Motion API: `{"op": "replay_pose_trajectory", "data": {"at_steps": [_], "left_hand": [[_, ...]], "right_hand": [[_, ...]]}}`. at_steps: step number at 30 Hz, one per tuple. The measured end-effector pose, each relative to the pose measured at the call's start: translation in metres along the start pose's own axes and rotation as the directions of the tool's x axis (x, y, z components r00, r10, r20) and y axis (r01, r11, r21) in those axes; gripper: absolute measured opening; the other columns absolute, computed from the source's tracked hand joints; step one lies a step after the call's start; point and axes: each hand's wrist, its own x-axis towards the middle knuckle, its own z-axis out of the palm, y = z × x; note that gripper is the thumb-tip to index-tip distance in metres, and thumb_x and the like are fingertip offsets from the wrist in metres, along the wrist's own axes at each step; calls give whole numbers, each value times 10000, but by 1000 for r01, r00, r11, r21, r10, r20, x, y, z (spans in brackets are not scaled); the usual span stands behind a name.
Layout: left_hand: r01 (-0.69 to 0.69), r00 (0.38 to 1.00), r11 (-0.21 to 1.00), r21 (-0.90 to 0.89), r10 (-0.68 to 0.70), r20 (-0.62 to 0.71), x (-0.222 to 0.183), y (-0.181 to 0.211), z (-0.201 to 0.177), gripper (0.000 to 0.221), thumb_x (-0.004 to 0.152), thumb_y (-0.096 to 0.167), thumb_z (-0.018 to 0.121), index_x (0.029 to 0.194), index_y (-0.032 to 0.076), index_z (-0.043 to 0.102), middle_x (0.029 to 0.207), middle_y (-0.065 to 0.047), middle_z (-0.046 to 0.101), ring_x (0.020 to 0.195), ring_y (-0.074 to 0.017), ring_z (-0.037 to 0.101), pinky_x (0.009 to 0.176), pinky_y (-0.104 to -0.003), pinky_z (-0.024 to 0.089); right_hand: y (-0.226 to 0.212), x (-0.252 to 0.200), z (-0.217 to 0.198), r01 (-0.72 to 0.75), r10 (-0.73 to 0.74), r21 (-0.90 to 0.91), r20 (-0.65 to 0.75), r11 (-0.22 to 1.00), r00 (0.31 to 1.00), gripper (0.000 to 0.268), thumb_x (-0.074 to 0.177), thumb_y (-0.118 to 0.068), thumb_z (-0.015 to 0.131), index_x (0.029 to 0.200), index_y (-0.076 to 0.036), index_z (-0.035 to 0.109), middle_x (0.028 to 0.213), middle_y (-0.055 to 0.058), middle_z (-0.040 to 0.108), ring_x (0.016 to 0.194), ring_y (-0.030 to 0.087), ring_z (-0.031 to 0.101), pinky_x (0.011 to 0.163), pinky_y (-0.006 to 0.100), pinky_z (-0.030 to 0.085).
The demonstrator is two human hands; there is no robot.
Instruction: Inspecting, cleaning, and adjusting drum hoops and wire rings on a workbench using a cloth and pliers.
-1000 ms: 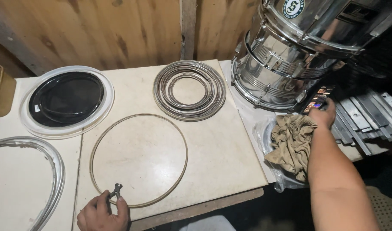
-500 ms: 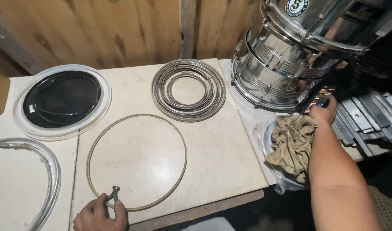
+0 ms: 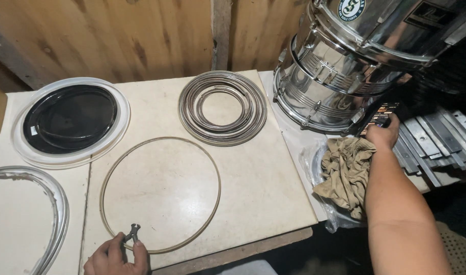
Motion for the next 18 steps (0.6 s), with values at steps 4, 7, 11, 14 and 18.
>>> {"op": "replay_pose_trajectory", "data": {"at_steps": [4,7,11,14,18], "left_hand": [[-26,999,1000,6,27,-26,1,0,0,430,781,349,742,1128,114,841,990,-97,709,830,-375,616,812,-476,535],[-39,998,999,-6,39,-47,0,-2,2,431,783,347,743,1129,108,839,1005,-103,705,836,-376,610,812,-483,526],[-29,999,999,16,30,-35,-3,-5,4,434,796,385,728,1121,123,849,1013,-91,717,845,-353,614,805,-456,531],[-26,999,1000,14,27,-38,-1,-2,3,431,796,369,735,1128,119,849,1014,-95,713,847,-359,608,806,-459,532],[-23,999,1000,-4,22,-31,0,1,0,426,790,332,740,1130,99,845,1000,-97,705,842,-368,607,818,-473,533]], "right_hand": [[-2,-1,-2,-6,6,-37,6,999,1000,641,720,-187,687,1357,-210,615,1253,72,704,1133,260,656,964,321,478],[1,1,3,-27,27,20,8,999,1000,656,722,-162,711,1370,-217,623,1225,53,723,1086,212,682,936,296,504],[3,2,4,-35,35,-26,17,999,999,636,727,-196,707,1354,-223,609,1212,67,717,1078,231,675,938,309,495],[-5,-2,-1,-52,53,-28,39,998,998,664,734,-178,695,1388,-203,584,1256,85,694,1123,240,657,965,303,480],[-8,-4,-4,-65,68,-38,66,997,996,713,727,-152,660,1431,-192,556,1294,95,682,1167,258,644,992,294,471]]}}
